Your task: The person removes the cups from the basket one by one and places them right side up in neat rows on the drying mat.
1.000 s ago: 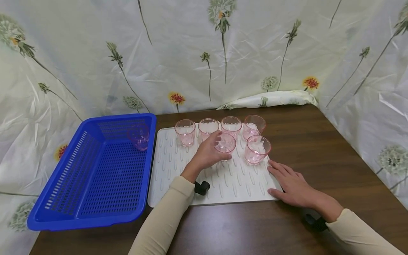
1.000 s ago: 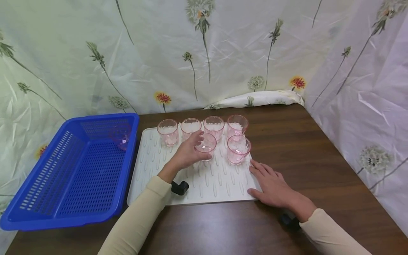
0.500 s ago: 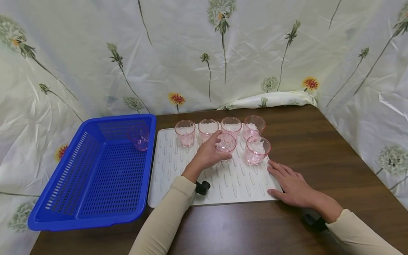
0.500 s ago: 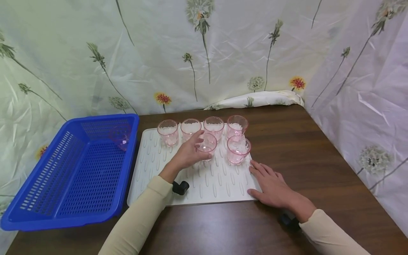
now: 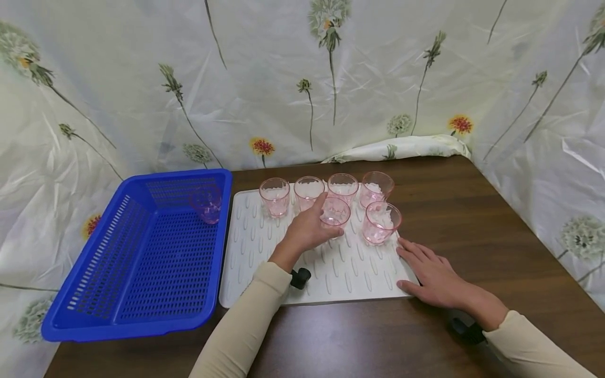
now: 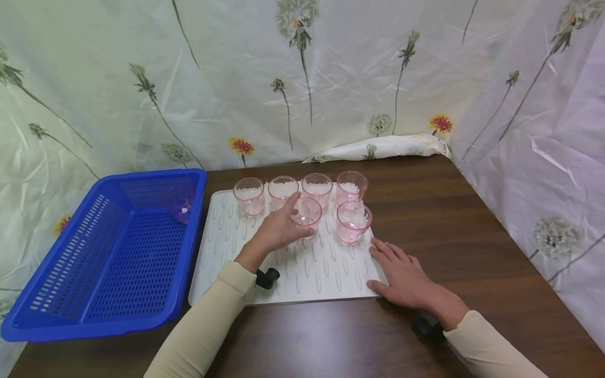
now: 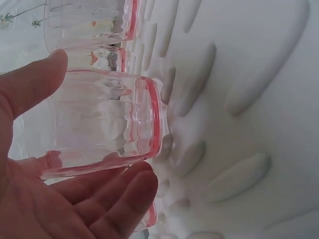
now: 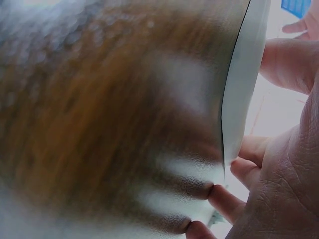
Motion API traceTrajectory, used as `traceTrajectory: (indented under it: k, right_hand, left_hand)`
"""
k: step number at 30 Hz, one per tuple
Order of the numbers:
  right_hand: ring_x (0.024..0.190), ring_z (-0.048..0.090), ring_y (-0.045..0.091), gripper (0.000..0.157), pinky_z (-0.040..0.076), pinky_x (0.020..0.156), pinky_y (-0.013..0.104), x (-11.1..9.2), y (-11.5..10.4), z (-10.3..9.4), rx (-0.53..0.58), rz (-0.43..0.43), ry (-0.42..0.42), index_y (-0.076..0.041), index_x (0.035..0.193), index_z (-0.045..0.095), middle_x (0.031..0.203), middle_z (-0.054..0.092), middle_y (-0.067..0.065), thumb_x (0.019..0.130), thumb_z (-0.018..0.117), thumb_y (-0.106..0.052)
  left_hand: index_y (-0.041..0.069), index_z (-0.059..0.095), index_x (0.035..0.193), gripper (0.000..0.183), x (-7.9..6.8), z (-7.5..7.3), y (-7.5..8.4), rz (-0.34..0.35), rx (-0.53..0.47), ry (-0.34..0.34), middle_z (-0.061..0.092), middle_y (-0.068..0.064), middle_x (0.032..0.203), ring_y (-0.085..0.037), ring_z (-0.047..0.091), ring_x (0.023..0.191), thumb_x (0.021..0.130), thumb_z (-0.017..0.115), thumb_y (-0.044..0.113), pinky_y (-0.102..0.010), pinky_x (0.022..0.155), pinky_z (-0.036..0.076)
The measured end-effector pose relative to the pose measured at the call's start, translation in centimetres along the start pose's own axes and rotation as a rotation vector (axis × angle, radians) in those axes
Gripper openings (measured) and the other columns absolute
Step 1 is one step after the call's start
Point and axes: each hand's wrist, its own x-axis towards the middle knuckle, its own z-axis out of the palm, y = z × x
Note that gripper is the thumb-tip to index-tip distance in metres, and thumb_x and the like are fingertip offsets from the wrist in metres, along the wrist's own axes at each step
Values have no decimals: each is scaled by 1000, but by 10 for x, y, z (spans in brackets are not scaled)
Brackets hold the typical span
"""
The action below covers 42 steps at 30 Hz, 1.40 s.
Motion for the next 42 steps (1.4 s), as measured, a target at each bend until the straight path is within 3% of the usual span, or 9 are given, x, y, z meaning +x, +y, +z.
traceTrajectory:
  k: [5, 9, 10, 16, 19, 27, 32, 37, 42]
  right_hand:
    - [142, 29, 43, 79, 35, 98, 73, 1, 1, 1, 0, -6, 6, -5, 151, 37, 162, 26, 17, 91, 64, -49]
    - [142, 30, 43, 79, 36, 98, 73, 2, 1, 0, -6, -11, 10, -5, 150, 37, 162, 26, 17, 91, 64, -49]
    - [142, 29, 43, 79, 36, 98, 73, 2, 1, 0, -7, -10, 10, -5, 150, 37, 162, 26, 17, 91, 64, -49]
    - [142, 28, 44, 80, 35, 98, 74, 2, 1, 0, 4, 8, 2, -5, 151, 37, 162, 25, 18, 90, 64, -50]
    - [142, 29, 44, 80, 36, 98, 73, 1, 0, 1, 10, 9, -2, -5, 150, 38, 162, 26, 18, 90, 64, -51]
    - [141, 31, 43, 79, 37, 96, 72, -1, 2, 7, 15, 0, 11, -4, 149, 39, 161, 27, 17, 90, 65, -49]
    - [141, 29, 44, 79, 36, 97, 73, -2, 2, 9, 30, 13, -6, -4, 150, 38, 162, 26, 18, 90, 65, -49]
    - [142, 29, 45, 80, 35, 97, 74, 0, 3, 6, 15, 12, 0, -4, 150, 38, 162, 26, 18, 90, 65, -49]
    - [142, 30, 44, 80, 36, 97, 74, 3, 2, 4, 5, -1, 8, -4, 150, 38, 162, 27, 17, 90, 65, -50]
  left_hand:
    - [33, 20, 159, 99, -7, -6, 8, -35, 167, 58, 69, -13, 124, -32, 67, 109, 81, 77, 51, -42, 81, 55]
    - [32, 23, 158, 94, -19, -21, 19, -39, 287, 121, 71, -11, 86, -29, 67, 80, 81, 75, 53, -34, 58, 46]
    - [31, 26, 157, 91, -23, -26, 22, -25, 301, 152, 72, -8, 86, -28, 67, 78, 83, 74, 52, -33, 56, 44]
    - [22, 44, 149, 61, -41, -53, 46, 164, 191, 375, 76, 1, 111, -23, 68, 76, 94, 63, 40, -33, 58, 46]
    - [20, 55, 140, 46, -47, -61, 53, 245, 103, 429, 76, 3, 106, -17, 70, 77, 96, 61, 32, -30, 59, 47]
    - [18, 70, 114, 24, -52, -70, 53, 274, 38, 435, 77, 3, 97, -13, 70, 80, 96, 62, 32, -27, 62, 51]
    - [17, 72, 110, 23, -57, -93, 54, 291, 18, 461, 76, 2, 97, -16, 69, 85, 96, 62, 32, -35, 73, 53]
    - [16, 71, 114, 26, -64, -126, 56, 274, 86, 489, 76, 0, 102, -18, 71, 90, 98, 60, 34, -38, 76, 54]
    - [14, 69, 117, 29, -70, -150, 52, 275, 268, 430, 75, -2, 107, -21, 71, 89, 99, 58, 34, -39, 73, 55]
